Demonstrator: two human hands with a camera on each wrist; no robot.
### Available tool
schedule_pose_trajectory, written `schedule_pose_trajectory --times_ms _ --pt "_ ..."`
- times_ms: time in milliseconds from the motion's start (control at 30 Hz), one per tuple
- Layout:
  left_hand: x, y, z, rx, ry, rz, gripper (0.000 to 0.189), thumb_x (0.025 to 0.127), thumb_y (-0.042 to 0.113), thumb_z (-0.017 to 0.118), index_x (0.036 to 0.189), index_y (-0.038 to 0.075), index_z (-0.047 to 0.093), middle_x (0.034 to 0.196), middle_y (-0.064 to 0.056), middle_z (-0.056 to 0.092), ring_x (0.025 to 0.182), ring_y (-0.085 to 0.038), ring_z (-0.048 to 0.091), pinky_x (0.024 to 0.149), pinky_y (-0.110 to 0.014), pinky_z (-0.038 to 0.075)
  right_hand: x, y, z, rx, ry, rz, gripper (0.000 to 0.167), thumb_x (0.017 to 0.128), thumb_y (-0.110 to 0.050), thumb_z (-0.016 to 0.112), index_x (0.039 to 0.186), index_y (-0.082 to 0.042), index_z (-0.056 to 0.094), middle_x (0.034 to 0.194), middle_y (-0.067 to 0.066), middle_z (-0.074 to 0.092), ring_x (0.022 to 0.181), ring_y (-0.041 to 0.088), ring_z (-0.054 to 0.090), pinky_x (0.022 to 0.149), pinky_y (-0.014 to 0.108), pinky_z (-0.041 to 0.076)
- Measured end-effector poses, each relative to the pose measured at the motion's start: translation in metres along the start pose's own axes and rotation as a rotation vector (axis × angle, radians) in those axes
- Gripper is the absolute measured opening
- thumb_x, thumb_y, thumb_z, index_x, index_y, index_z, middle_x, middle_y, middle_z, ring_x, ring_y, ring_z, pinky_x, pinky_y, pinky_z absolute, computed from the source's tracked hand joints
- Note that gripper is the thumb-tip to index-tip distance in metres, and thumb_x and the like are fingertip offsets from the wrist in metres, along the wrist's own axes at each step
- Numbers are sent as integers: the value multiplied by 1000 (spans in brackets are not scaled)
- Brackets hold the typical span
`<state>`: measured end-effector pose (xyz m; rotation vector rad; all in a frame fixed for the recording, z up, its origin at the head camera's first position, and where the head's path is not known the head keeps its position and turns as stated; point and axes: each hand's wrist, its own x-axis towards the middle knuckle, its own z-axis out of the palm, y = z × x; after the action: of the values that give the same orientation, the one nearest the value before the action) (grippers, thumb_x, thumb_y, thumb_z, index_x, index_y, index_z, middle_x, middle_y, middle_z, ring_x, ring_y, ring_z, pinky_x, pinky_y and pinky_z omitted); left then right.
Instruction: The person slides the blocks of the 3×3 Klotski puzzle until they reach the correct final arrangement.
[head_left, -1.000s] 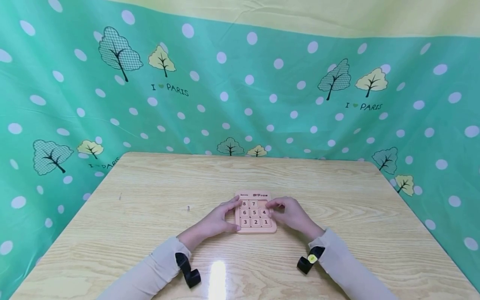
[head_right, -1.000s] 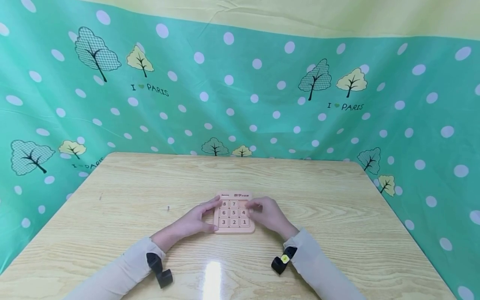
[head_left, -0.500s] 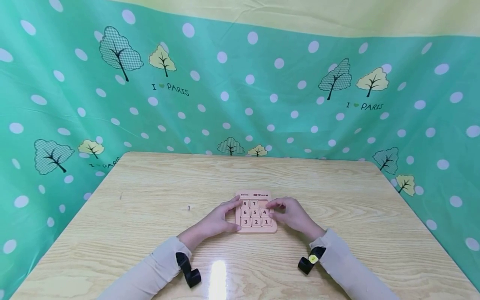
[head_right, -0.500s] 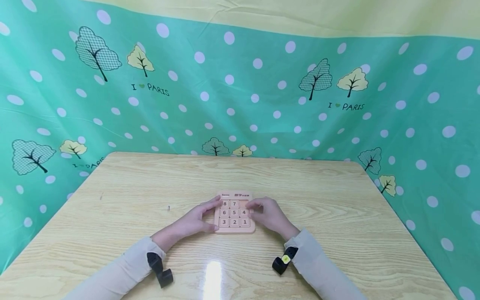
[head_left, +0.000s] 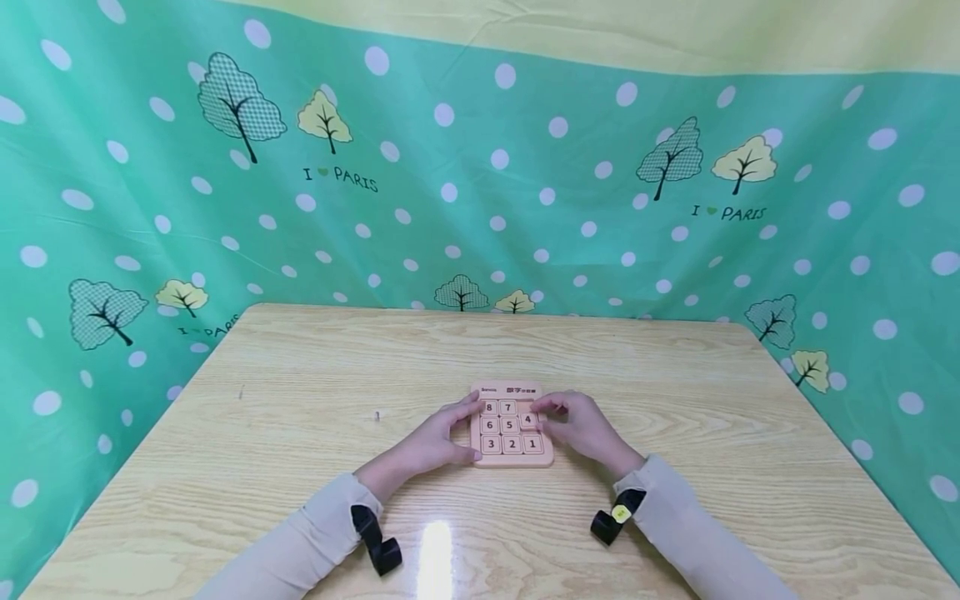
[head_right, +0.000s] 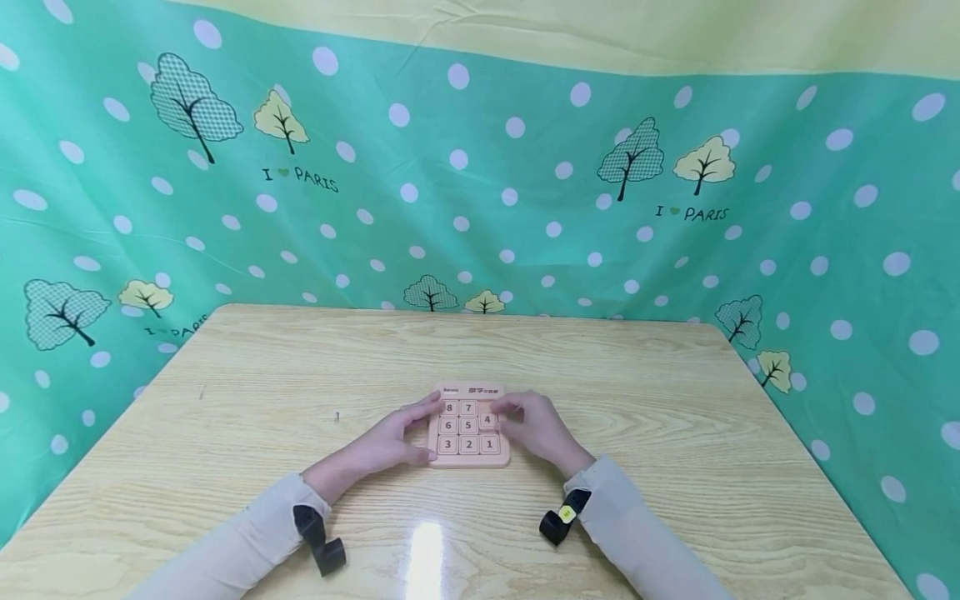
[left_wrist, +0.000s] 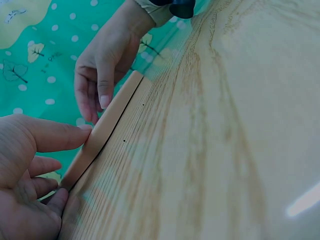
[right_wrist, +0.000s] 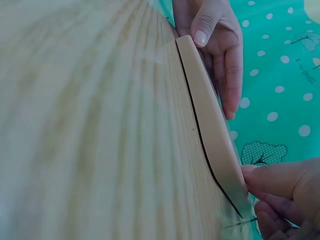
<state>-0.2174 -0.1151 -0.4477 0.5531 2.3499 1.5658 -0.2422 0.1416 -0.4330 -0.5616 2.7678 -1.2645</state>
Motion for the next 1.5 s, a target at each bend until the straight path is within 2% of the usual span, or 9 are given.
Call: schedule_pose_trajectory --times_ms 267,733,1033,1200,1367,1500 --pt "0 0 0 -1 -2 0 78 72 6 76 141 4 41 156 -7 20 143 -33 12 115 -52 7 5 -1 1 -17 26 -13 24 78 -4 72 101 -11 71 103 3 69 95 20 59 87 41 48" --pt "0 1 1 0 -8 -2 76 74 7 75 141 4 41 156 -7 20 143 -32 12 115 -52 8 12 2 4 -34 72 41 24 78 -5 73 101 -12 71 104 2 69 95 19 58 87 38 47" --pt "0 0 1 13 -3 -14 75 75 9 76 142 6 41 156 -6 21 143 -32 13 115 -52 8 9 1 3 5 67 24 26 77 -7 74 103 -11 70 104 1 68 94 19 57 86 39 47" --pt "-2 3 0 -5 3 -12 75 74 7 76 141 6 42 156 -7 21 143 -33 13 115 -53 8 2 -1 -2 55 3 -23 25 78 -9 74 103 -10 70 104 2 69 96 20 59 88 39 47" --pt "-3 5 0 -19 4 -6 75 74 6 75 141 5 42 156 -7 21 143 -33 12 115 -54 8 -9 -2 -4 85 -105 -33 28 77 -9 74 104 -8 69 106 4 68 98 21 58 89 39 47" --pt "-3 4 0 0 0 -5 74 75 8 75 141 5 42 156 -7 21 143 -33 13 115 -54 8 -14 -3 -5 85 -150 -37 31 75 -8 74 105 -8 69 104 4 67 97 21 57 88 37 48"
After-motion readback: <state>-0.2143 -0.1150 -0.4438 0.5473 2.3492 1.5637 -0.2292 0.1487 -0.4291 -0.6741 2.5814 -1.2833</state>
